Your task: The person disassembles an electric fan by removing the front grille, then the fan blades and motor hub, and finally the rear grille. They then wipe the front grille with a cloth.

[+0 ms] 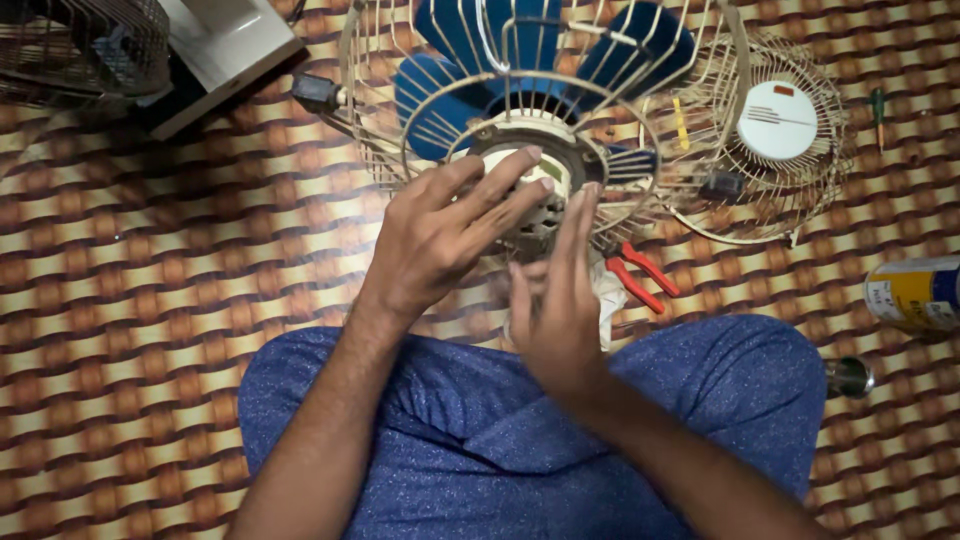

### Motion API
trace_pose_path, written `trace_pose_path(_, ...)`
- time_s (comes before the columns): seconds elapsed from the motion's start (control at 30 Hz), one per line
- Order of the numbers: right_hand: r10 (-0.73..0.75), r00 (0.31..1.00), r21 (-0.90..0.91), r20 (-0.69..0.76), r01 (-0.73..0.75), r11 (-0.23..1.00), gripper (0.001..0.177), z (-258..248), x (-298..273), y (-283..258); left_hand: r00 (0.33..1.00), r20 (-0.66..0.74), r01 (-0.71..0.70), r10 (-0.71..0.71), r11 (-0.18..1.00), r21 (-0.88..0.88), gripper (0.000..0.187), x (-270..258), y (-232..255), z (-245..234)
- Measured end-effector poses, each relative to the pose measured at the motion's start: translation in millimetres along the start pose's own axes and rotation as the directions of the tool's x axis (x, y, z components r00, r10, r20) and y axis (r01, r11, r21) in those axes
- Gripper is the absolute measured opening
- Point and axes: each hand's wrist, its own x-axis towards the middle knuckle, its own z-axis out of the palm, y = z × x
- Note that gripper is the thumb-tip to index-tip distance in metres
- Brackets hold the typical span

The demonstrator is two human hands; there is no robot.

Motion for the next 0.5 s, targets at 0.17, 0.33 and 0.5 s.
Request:
trace_pose_path(0.17,0.205,0.973,0.051,-0.108,-0.201,0.978,0.043,-8.0,-22.1,8.9,1.0,0.009,0.004,-0.004,0.999,0.045,0.048,-0.5,-3.5,2.9)
trace_pose_path(0.33,0.646,0.763,0.553,0.026,-0.55,0.627,0.021,-9.3,3.9,57.3,1.0,0.015,-0.012,0.011,0.998,0.068,0.049,-2.4,-2.9,2.3)
trace_pose_path(0.5,0.763,0.514,0.786,0.392,-0.619,0.012,0.013,3.5,6.8,72.2,1.0,-0.004,-0.021,0.021,0.997,0.073,0.049,0.6,-4.7,3.6)
